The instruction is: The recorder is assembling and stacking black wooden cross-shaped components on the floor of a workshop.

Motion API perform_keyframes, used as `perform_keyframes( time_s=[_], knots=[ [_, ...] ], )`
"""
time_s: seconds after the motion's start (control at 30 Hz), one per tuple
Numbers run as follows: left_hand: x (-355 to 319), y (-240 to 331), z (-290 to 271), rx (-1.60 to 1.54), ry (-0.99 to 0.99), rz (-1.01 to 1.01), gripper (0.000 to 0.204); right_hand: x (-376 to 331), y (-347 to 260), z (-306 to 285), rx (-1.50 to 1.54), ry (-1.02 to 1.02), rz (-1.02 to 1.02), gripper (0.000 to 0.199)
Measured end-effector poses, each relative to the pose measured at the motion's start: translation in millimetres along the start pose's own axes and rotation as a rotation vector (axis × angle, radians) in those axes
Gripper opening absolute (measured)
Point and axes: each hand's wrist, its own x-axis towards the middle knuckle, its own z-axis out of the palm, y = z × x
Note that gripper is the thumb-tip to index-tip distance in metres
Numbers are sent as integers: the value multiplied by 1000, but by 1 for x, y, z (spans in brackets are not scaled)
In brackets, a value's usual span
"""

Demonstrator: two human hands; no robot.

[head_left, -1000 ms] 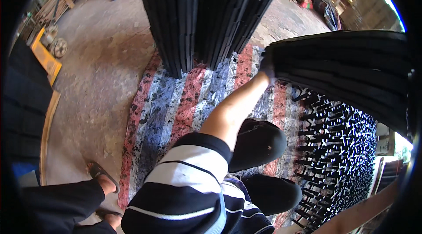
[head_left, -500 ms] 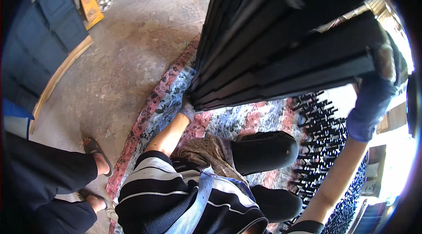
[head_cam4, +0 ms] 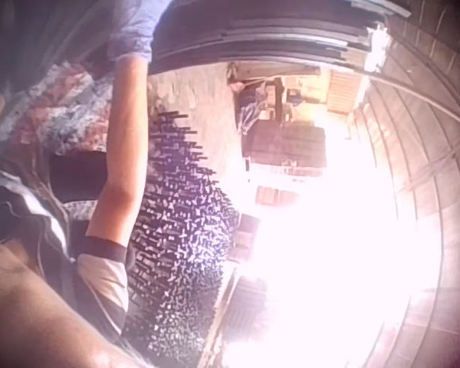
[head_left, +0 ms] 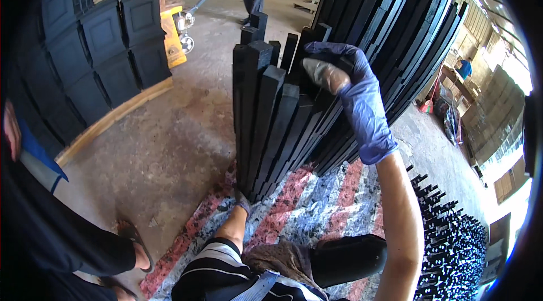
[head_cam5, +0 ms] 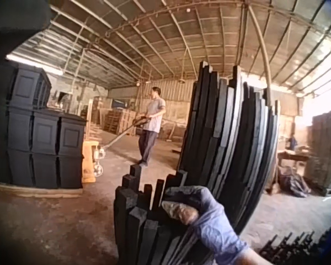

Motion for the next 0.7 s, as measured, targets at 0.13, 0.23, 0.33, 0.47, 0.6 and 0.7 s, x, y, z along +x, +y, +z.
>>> perform_keyframes(
  time_s=[0.13,0.23,0.33,0.47,0.6,0.7],
  knots=[
    [16,-8,-47,40,112,-26,53,13,8,-14,117,18,-181,62],
    [26,7,-88,101,241,-73,52,12,-4,-25,-34,89,-370,73],
    [-27,-44,-23,258,496,-355,47,-30,-22,-94,-202,136,-372,70],
    [-37,19,-113,164,-63,-793,36,-119,0,-186,-694,306,-229,49],
    [-63,-84,-16,740,-84,-805,21,-283,-4,-245,-932,568,148,32],
    [-26,-116,30,813,-372,-915,26,-366,-9,-251,-1094,615,411,24]
  ],
)
